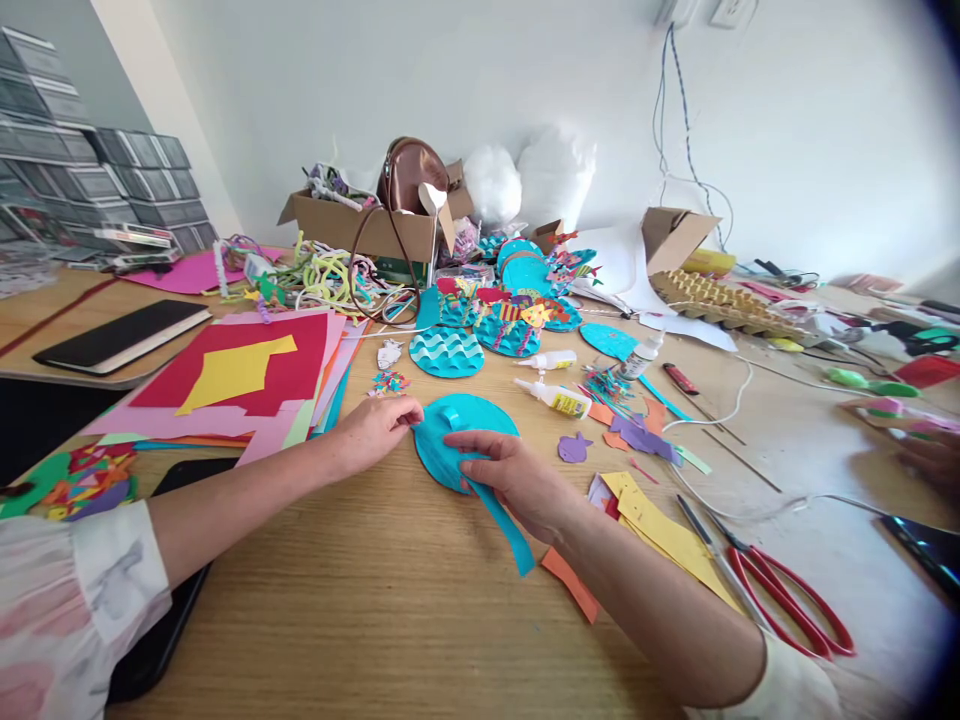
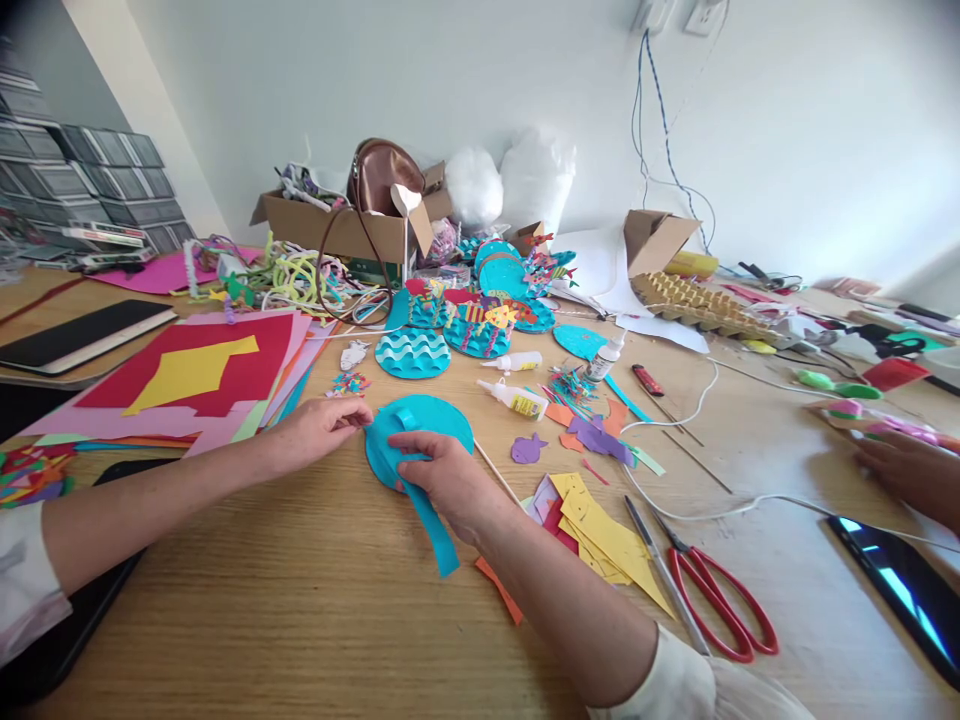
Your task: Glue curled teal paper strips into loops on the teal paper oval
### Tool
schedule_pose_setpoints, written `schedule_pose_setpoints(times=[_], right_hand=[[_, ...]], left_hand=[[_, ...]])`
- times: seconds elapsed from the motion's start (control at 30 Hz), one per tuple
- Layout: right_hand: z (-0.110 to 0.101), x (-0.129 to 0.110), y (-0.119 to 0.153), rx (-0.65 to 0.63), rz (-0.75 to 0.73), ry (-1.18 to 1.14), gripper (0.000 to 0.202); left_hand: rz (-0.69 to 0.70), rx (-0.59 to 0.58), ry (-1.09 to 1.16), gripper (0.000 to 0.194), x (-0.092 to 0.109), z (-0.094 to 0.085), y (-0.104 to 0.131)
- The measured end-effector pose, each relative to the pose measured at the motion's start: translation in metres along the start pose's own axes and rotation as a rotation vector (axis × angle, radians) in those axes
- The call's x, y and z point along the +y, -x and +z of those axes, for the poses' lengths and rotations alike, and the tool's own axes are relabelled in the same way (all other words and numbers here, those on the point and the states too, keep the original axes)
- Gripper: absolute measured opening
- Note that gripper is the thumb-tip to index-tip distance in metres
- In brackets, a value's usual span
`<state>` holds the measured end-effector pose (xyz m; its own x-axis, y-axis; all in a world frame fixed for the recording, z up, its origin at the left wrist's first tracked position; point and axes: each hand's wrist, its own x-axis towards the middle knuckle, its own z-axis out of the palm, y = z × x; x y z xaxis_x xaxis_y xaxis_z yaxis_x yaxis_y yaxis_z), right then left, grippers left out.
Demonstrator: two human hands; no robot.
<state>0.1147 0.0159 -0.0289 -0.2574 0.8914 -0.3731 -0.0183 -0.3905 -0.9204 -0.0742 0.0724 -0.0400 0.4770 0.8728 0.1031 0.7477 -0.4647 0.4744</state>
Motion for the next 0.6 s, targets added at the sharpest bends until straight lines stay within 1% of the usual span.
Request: schedule_pose_setpoints(times=[0.23, 0.5, 0.6], right_hand=[[-0.0027, 0.001, 0.0006, -0.003, 0.006, -0.053, 0.03], [-0.0037, -0.003, 0.0017, -0.009, 0.02, 0.045, 0.033], [-0.0053, -0.003, 0.0009, -0.01, 0.013, 0.087, 0.033]], left_hand=[[0.014, 0.005, 0.025, 0.022, -0.0009, 0.003, -0.0008], [0.004, 0.031, 0.052, 0.021, -0.0001, 0.0003, 0.0013], [0.004, 0.024, 0.062, 0.022, -0.0002, 0.0011, 0.0017]])
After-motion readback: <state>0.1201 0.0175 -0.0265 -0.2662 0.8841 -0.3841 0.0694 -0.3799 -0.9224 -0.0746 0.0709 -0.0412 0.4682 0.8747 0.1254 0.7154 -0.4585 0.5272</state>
